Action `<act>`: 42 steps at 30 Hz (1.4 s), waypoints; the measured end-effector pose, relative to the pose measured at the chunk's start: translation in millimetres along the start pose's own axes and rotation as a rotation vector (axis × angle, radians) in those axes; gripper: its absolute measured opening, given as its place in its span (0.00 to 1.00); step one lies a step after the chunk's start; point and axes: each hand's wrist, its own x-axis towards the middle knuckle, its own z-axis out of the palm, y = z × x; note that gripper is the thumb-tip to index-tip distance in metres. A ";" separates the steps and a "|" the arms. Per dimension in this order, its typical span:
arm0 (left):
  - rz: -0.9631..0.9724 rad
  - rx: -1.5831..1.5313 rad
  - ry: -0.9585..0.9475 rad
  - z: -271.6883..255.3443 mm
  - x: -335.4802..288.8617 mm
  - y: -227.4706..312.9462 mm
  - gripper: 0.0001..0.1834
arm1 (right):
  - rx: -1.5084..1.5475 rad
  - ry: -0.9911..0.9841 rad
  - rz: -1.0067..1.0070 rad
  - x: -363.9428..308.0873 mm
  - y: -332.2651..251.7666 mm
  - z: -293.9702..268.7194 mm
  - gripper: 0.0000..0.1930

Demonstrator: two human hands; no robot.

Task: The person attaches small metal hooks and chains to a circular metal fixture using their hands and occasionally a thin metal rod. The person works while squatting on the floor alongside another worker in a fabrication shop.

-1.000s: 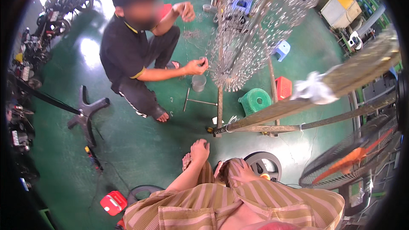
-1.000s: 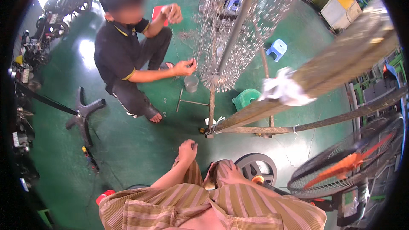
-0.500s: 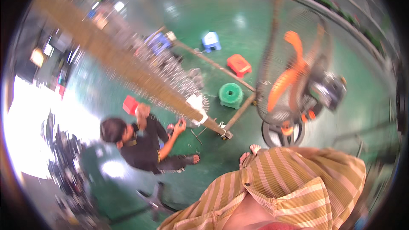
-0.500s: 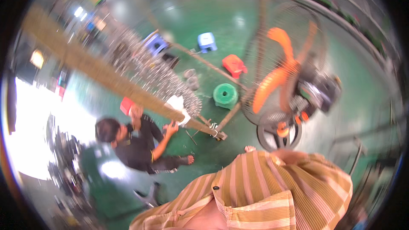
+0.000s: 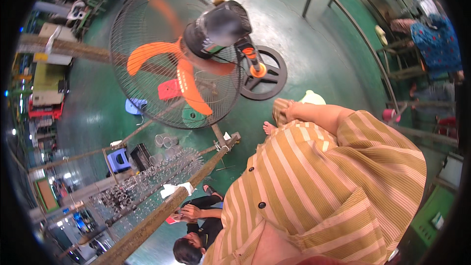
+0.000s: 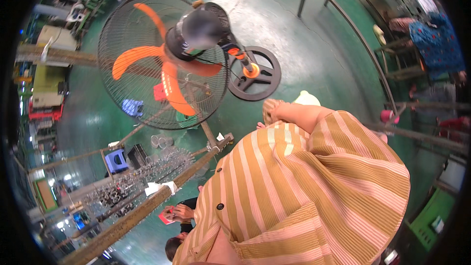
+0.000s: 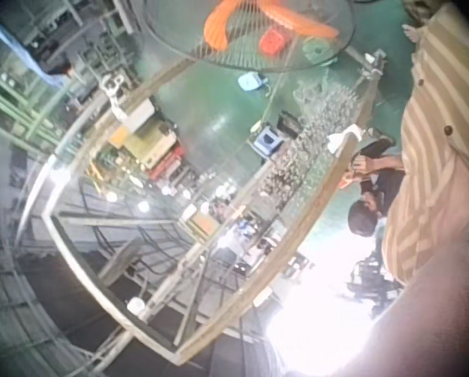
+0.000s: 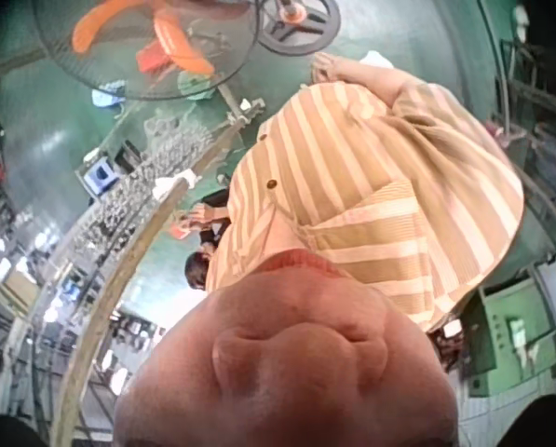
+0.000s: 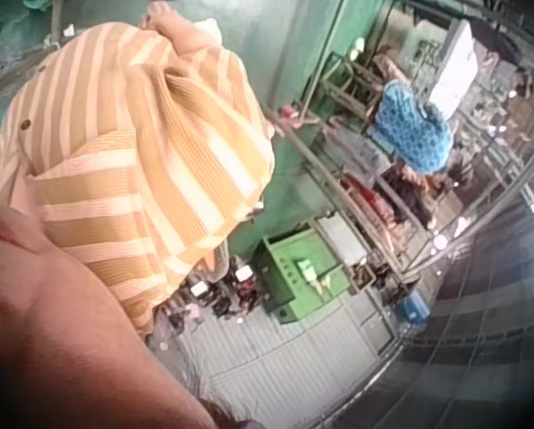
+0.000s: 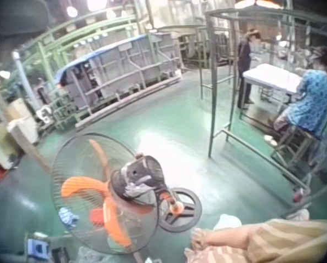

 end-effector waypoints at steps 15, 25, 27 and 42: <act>0.239 0.129 -0.505 154.0 122.0 215.3 0.23 | 0.382 0.155 0.113 37.4 130.3 -39.7 0.36; 0.141 0.163 -0.575 310.3 234.3 383.8 0.20 | 0.485 0.172 0.033 87.3 369.6 -131.4 0.32; 0.122 0.147 -0.561 327.3 248.7 414.6 0.20 | 0.621 0.303 0.113 77.0 420.3 -158.1 0.30; -0.070 0.149 -0.399 342.4 391.2 500.7 0.16 | 0.611 0.511 -0.238 180.6 547.5 -392.9 0.25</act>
